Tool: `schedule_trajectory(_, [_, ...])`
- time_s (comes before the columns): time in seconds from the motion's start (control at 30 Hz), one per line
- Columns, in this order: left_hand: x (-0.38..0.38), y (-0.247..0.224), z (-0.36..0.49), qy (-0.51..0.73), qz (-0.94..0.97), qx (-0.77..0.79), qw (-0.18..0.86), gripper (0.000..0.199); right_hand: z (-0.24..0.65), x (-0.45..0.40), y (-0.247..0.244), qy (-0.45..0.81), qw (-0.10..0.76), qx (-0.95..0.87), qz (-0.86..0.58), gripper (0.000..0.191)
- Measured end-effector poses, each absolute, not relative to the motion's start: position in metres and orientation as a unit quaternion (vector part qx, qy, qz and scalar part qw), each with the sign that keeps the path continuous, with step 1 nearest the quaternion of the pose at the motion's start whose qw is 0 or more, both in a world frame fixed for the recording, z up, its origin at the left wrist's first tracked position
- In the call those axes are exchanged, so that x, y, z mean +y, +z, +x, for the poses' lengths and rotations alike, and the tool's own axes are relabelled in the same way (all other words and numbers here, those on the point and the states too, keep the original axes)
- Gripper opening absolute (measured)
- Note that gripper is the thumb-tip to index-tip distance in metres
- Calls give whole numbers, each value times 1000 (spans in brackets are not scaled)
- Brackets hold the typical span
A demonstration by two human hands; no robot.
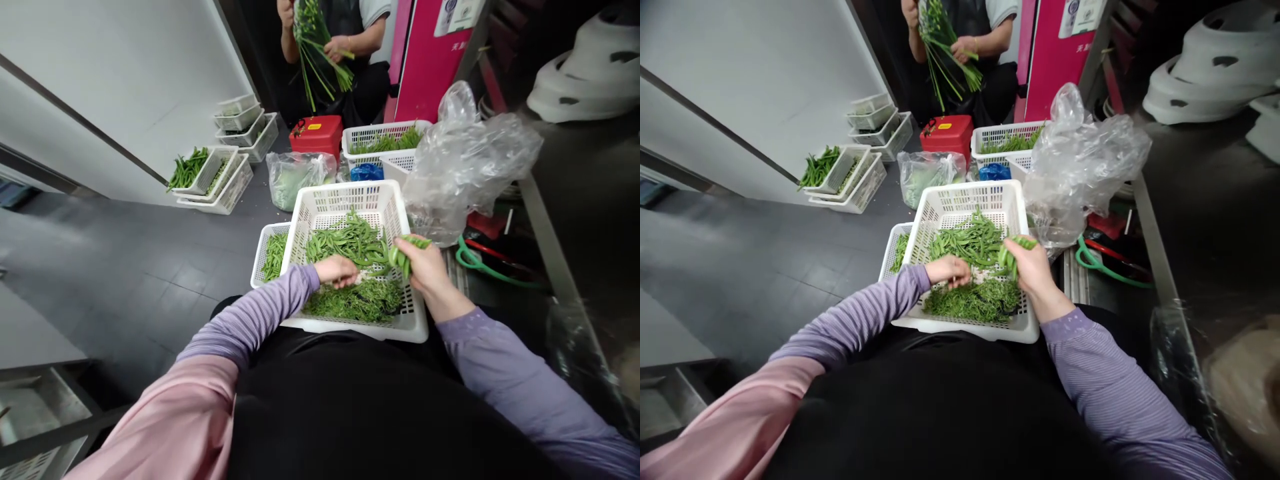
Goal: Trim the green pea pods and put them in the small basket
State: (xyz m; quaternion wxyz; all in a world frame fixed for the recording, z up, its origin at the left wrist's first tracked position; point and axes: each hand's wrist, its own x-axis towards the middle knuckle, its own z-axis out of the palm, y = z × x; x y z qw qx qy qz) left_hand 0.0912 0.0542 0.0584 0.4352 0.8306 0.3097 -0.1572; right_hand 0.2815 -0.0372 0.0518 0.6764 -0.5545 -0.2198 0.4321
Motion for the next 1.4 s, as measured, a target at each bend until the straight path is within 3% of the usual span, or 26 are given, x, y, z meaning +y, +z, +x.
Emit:
schedule_trajectory(0.07, [45, 30, 75, -198, 848, 368, 327, 15, 292, -32, 52, 438, 725, -100, -523, 20])
schedule_trajectory(0.13, [36, 5, 69, -186, 861, 382, 281, 25, 299, -30, 55, 493, 717, -56, -490, 14])
schedule_trajectory(0.2, [31, -15, 77, -143, 874, 385, 258, 33, 301, -30, 60, 543, 691, -69, -472, 11])
schedule_trajectory(0.3, [30, -38, 106, -117, 871, 400, 261, 22, 296, -30, 63, 596, 650, -84, -465, 15])
schedule_trajectory(0.43, [37, -53, 128, -135, 841, 425, 307, 11, 292, -29, 53, 614, 628, -64, -474, 16])
schedule_trajectory(0.57, [49, -38, 114, -117, 808, 451, 361, 15, 287, -30, 45, 579, 589, -159, -540, 24])
schedule_trajectory(0.77, [45, 22, 94, 29, 584, 460, 668, 17, 250, -37, 38, 600, 448, -302, -590, 24])
schedule_trajectory(0.9, [25, 42, 98, 105, 520, 458, 713, 16, 237, -44, 34, 648, 452, -273, -549, 24])
schedule_trajectory(1.03, [8, 50, 98, 107, 633, 460, 613, 16, 240, -48, 35, 669, 482, -216, -523, 22])
schedule_trajectory(1.23, [-7, 63, 91, 72, 915, 313, 244, 18, 242, -46, 36, 685, 498, -152, -509, 13])
schedule_trajectory(1.3, [-9, 66, 91, 66, 937, 282, 197, 22, 243, -47, 37, 688, 494, -154, -509, 11])
schedule_trajectory(1.4, [-6, 69, 92, 53, 945, 243, 214, 20, 246, -49, 41, 720, 460, -187, -485, 12])
